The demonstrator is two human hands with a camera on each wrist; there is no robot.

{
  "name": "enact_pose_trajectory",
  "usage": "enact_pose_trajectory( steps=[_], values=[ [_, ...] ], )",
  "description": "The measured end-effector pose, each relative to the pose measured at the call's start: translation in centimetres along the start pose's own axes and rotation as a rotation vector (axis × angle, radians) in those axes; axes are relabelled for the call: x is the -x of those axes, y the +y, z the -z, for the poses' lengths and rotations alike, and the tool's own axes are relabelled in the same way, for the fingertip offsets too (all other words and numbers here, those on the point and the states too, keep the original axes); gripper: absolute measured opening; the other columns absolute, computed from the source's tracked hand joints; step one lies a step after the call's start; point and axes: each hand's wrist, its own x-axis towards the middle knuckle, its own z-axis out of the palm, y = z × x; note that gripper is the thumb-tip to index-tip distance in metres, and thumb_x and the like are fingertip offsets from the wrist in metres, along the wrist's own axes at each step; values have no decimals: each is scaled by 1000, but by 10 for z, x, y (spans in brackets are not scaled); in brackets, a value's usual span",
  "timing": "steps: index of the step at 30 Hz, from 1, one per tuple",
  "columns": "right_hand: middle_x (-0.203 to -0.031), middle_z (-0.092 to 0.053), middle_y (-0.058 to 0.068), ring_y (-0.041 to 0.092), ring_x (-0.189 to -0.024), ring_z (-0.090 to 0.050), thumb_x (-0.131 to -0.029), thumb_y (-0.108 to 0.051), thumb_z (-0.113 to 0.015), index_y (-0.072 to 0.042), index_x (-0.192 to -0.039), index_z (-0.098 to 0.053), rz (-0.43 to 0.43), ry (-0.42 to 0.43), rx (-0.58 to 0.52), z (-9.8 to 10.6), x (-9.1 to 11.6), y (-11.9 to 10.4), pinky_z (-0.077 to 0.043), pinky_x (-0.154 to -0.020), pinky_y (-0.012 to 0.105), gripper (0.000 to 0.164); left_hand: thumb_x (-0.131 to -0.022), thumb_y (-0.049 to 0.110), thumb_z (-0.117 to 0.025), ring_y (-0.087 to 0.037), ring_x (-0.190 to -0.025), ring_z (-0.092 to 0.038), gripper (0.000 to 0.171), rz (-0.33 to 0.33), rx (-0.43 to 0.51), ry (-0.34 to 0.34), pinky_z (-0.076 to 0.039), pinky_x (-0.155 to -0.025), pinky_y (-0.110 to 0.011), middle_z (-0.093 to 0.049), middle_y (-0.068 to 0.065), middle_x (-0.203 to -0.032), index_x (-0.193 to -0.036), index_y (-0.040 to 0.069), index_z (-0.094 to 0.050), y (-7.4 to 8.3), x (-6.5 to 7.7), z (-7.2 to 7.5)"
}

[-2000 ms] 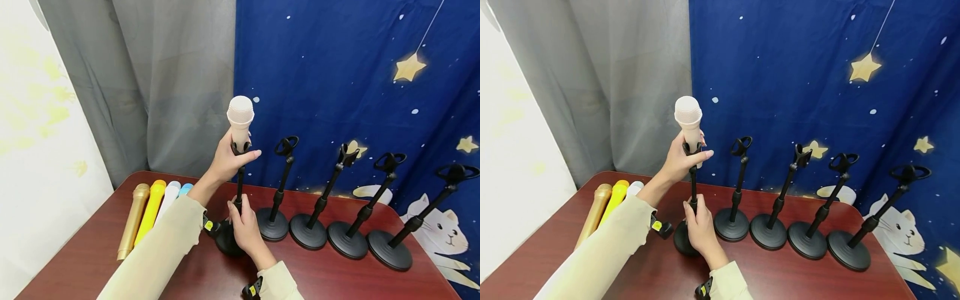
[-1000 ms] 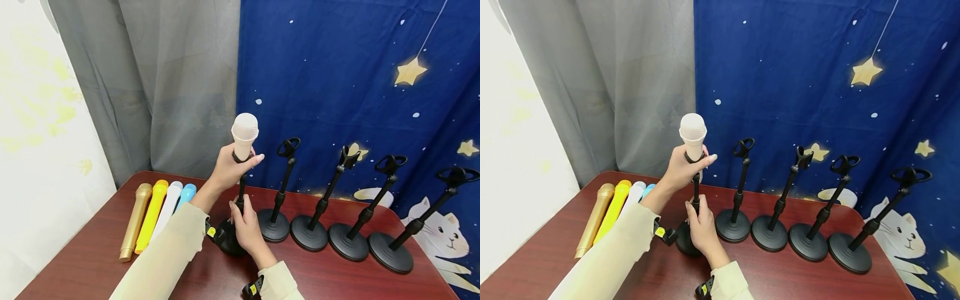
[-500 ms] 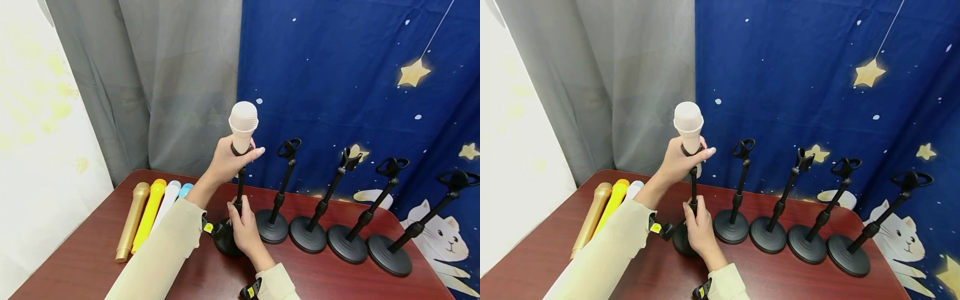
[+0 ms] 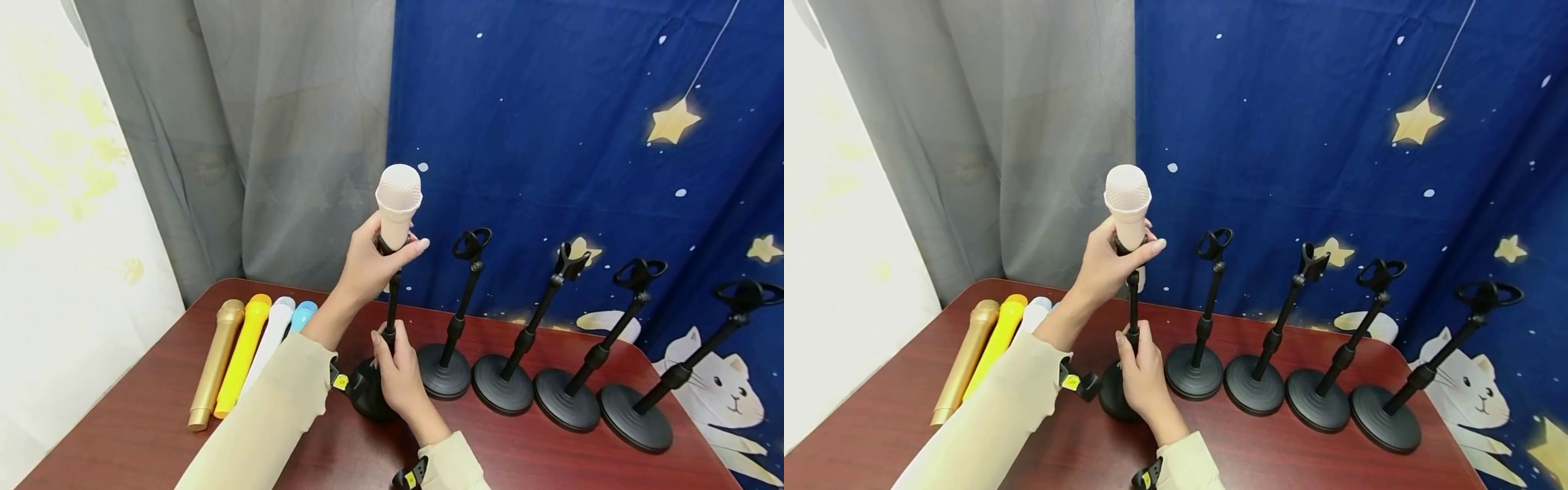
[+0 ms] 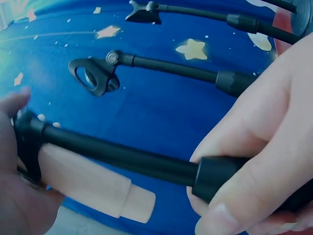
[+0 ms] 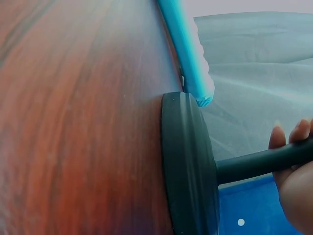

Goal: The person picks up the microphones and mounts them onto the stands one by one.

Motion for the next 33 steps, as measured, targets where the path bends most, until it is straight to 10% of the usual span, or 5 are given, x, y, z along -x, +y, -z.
enact_pose_trajectory(
  steps=[14,19,25,33],
  values=[
    [-74,-56,14,34,-68,-59,-106,-24,-52,-11,-105,-51,-5,-10,-29,-2,2,-1,-54,-66,27,13,-94,10,-70,-23,-82,-59,19,94,-45,-137,-49,-75,-35,-62,-11,-94,-107,3,-57,2,-3,5],
    [-76,-58,9,27,-69,-61,-106,-27,-54,-13,-102,-52,-17,-24,-33,3,-1,-2,-54,-68,30,15,-101,15,-60,-26,-112,-60,36,69,28,-128,-50,-95,-40,-62,-15,-126,-133,2,-50,2,2,8],
    [-92,-71,1,14,-85,-71,-101,-34,-62,-21,-113,-58,-105,-134,31,20,-3,-7,-56,-82,25,19,-104,23,-48,-30,-140,-47,48,164,30,-47,-36,-118,-51,-49,-15,-148,-148,7,-37,5,28,23],
    [-114,-76,5,16,-105,-73,-95,-34,-71,-17,-122,-68,-164,-321,225,42,-5,-10,-58,-93,36,33,-99,11,-59,-21,-104,-70,29,257,44,-4,-57,-94,-30,-69,-24,-114,-124,-4,-61,-4,72,39]
  ],
)
